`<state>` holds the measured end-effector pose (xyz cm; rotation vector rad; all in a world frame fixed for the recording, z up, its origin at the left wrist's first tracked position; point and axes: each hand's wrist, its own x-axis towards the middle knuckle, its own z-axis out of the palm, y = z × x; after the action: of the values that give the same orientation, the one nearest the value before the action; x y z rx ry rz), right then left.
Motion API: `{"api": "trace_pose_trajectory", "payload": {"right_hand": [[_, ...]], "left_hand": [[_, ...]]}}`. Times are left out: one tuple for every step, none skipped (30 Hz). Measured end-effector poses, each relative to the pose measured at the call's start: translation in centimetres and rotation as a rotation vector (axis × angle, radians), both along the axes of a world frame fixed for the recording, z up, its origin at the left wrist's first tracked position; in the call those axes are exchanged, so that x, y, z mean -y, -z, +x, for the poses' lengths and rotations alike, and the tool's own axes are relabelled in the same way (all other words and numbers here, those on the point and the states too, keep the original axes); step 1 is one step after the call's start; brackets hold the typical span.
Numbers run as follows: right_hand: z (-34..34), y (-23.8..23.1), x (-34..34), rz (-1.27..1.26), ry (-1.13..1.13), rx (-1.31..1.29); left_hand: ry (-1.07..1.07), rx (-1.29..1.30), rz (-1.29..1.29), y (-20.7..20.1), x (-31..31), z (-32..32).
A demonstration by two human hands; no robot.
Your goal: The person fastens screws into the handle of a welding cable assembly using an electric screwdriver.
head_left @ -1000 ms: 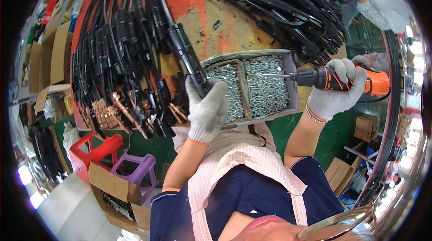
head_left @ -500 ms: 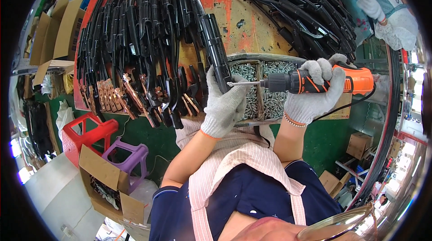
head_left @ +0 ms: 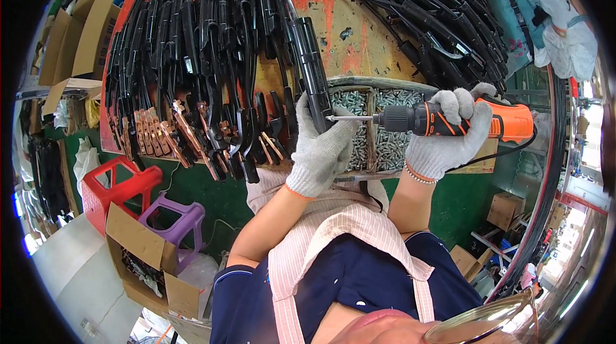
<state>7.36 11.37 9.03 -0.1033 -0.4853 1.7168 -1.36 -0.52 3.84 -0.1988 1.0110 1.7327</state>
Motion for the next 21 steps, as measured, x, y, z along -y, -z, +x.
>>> {"api": "trace_pose_trajectory", "payload": {"right_hand": [[0.0,0.0,0.0,0.022,0.018,0.015],[0.1,0.1,0.1,0.041,0.035,0.030],[0.2,-0.1,0.3,0.041,0.035,0.031],[0.2,-0.3,0.5,0.065,0.037,0.063],[0.1,-0.6,0.6,0.090,0.038,0.094],[-0.2,-0.9,0.8,0.091,0.038,0.094],[-0.7,-1.4,1.0,0.150,0.172,0.135],[-1.0,-1.7,1.2,0.210,0.307,0.175],[-0.8,-1.9,1.2,0.211,0.308,0.175],[-0.5,-2.2,1.4,0.260,0.160,0.219],[-0.2,-2.4,1.5,0.308,0.013,0.264],[-0.3,-2.5,1.5,0.358,-0.013,0.283],[-0.5,-2.8,1.8,0.360,-0.011,0.288],[-1.1,-3.3,2.2,0.406,-0.002,0.334],[-1.5,-3.7,2.5,0.453,0.007,0.381],[-1.5,-3.8,2.6,0.477,0.018,0.435],[-1.7,-4.0,3.0,0.480,0.018,0.447],[-1.9,-4.2,3.3,0.462,0.046,0.469],[-2.0,-4.3,3.6,0.444,0.075,0.493],[-2.2,-4.5,3.2,0.531,0.067,0.531],[-2.3,-4.6,3.0,0.535,0.063,0.543]], "left_hand": [[-0.007,-0.014,-0.026,-0.2,-0.1,0.0],[-0.008,-0.013,-0.027,-0.1,-0.1,0.0],[-0.001,-0.024,-0.019,-0.1,-0.1,0.0],[0.006,-0.036,-0.012,0.0,0.0,0.1],[0.005,-0.036,-0.012,-0.2,0.0,0.1],[-0.020,-0.021,-0.013,-0.5,0.0,0.1],[-0.046,-0.006,-0.014,-0.6,0.0,0.1],[-0.045,-0.006,-0.013,-0.5,0.0,0.1],[-0.009,-0.025,-0.023,-0.3,0.0,0.1],[0.027,-0.042,-0.033,-0.1,0.0,0.0],[0.029,-0.040,-0.032,0.1,0.0,0.1],[0.011,-0.069,-0.023,0.3,0.0,0.3],[-0.007,-0.096,-0.014,0.5,0.0,0.3],[-0.007,-0.090,-0.011,0.3,-0.2,0.3],[-0.010,-0.086,-0.023,0.2,-0.3,0.3],[-0.013,-0.080,-0.036,0.1,-0.4,0.2],[-0.011,-0.069,-0.032,0.0,-0.3,0.1],[-0.006,-0.072,-0.014,0.0,-0.3,0.0],[-0.001,-0.074,0.004,0.1,-0.2,0.0],[-0.016,-0.085,0.006,0.1,-0.4,0.0],[-0.017,-0.072,0.008,0.2,-0.3,-0.1]]}}
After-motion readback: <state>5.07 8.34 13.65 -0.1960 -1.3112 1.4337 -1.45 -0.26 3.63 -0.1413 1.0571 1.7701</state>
